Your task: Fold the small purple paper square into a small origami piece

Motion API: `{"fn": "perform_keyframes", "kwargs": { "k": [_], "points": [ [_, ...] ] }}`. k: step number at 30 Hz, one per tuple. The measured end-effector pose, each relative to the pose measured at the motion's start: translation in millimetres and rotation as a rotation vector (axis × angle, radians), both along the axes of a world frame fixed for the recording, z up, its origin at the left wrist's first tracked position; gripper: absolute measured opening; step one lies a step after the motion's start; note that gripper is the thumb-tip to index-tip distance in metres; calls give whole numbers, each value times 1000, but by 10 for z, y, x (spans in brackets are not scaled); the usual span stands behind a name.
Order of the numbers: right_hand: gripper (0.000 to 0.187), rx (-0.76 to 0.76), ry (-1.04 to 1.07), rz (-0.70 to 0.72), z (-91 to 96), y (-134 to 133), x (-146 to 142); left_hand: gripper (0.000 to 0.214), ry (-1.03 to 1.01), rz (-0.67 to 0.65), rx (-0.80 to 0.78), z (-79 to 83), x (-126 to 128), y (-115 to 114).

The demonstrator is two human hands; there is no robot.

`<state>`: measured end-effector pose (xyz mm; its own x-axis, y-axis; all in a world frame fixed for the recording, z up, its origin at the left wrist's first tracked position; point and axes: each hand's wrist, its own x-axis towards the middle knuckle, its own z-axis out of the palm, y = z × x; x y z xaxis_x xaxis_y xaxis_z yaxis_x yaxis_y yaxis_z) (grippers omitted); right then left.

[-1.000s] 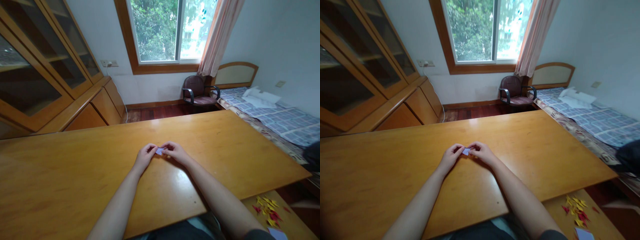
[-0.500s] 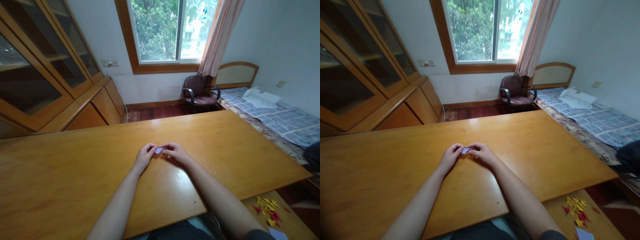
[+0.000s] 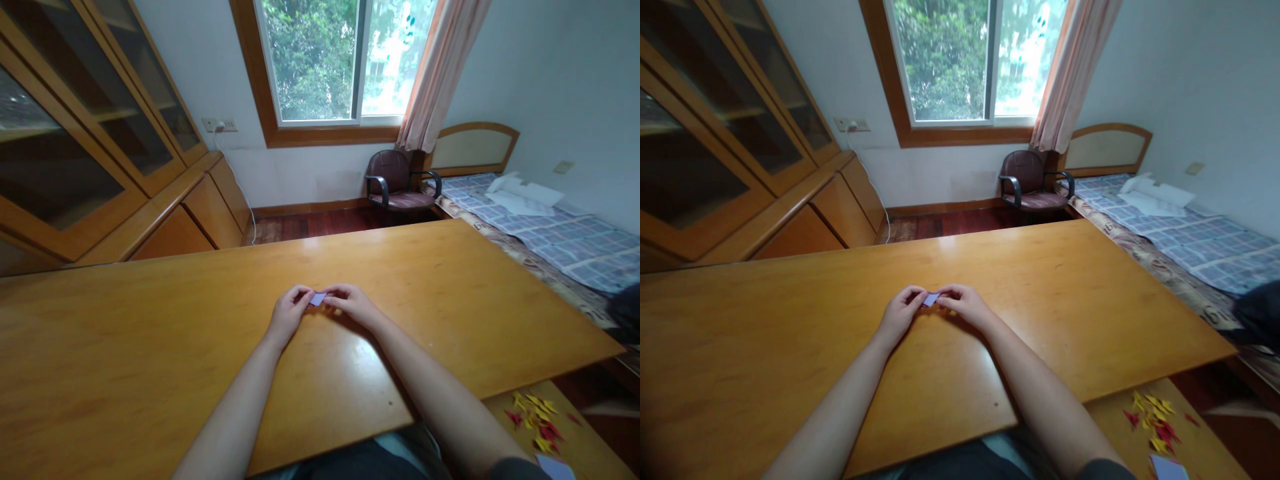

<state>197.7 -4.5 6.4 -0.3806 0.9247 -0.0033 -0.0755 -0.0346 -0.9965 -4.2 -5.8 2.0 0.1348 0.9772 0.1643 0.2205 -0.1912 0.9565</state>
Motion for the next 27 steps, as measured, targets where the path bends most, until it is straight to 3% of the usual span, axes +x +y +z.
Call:
{"fn": "perform_keyframes", "kwargs": {
  "k": [27],
  "points": [
    [27,19,-41,-6,8,13,-3,18,82,61,106,40,5,-36]
  ]
}}
